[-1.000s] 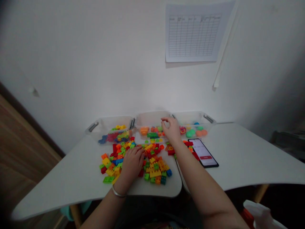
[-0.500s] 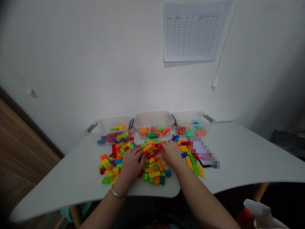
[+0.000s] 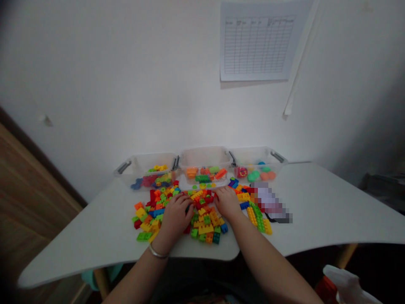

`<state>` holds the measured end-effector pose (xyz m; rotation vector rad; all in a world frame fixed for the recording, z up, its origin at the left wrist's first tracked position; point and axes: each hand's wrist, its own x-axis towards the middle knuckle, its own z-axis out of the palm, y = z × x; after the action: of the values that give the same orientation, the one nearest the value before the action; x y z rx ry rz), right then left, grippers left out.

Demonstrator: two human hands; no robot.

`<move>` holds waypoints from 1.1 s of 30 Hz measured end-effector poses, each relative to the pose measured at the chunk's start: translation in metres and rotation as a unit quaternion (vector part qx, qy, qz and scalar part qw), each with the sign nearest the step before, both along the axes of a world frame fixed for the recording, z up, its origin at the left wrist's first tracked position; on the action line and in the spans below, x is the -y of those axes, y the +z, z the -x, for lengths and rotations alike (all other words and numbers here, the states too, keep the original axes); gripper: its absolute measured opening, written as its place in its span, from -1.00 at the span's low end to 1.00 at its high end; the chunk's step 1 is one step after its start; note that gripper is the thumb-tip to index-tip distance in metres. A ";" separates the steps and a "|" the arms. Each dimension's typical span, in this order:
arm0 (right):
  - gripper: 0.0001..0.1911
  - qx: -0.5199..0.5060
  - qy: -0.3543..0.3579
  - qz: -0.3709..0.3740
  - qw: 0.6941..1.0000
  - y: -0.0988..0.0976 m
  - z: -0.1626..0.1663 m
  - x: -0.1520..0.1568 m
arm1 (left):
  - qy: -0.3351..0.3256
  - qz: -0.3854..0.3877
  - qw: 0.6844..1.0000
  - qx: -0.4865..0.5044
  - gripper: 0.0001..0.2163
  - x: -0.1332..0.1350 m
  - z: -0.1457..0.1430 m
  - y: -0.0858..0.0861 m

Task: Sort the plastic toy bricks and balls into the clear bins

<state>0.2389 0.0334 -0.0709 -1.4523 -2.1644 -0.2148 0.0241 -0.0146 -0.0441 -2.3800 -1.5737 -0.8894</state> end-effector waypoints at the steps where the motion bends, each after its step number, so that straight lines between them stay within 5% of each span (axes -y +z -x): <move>1: -0.70 -0.005 -0.003 -0.003 1.000 0.000 0.000 0.000 | -0.003 -0.004 1.000 0.002 -0.80 0.000 0.000 0.000; 10: -0.66 -0.079 0.021 -0.009 0.997 -0.002 0.000 0.001 | -0.010 -0.028 0.999 0.015 -0.84 -0.002 0.001 -0.004; 15: -0.74 -0.213 0.025 -0.088 0.973 0.004 -0.004 -0.006 | -0.006 -0.020 1.000 -0.003 -0.83 -0.001 0.000 -0.001; 19: -0.82 -0.323 0.005 -0.171 0.931 0.033 -0.008 -0.017 | -0.007 -0.017 1.000 -0.005 -0.83 -0.001 0.000 0.000; 26: -0.72 -0.464 0.000 -0.157 0.872 0.098 -0.006 -0.056 | -0.005 -0.014 1.000 -0.010 -0.83 -0.001 0.000 -0.002; 33: -0.80 -0.386 -0.056 -0.026 0.920 0.117 0.013 -0.087 | -0.014 -0.016 1.000 0.003 -0.83 -0.001 0.000 -0.001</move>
<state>0.2264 0.1205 0.0461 -1.3263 -1.4219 0.2330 0.0239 -0.0136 -0.0448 -2.3858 -1.5187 -0.9212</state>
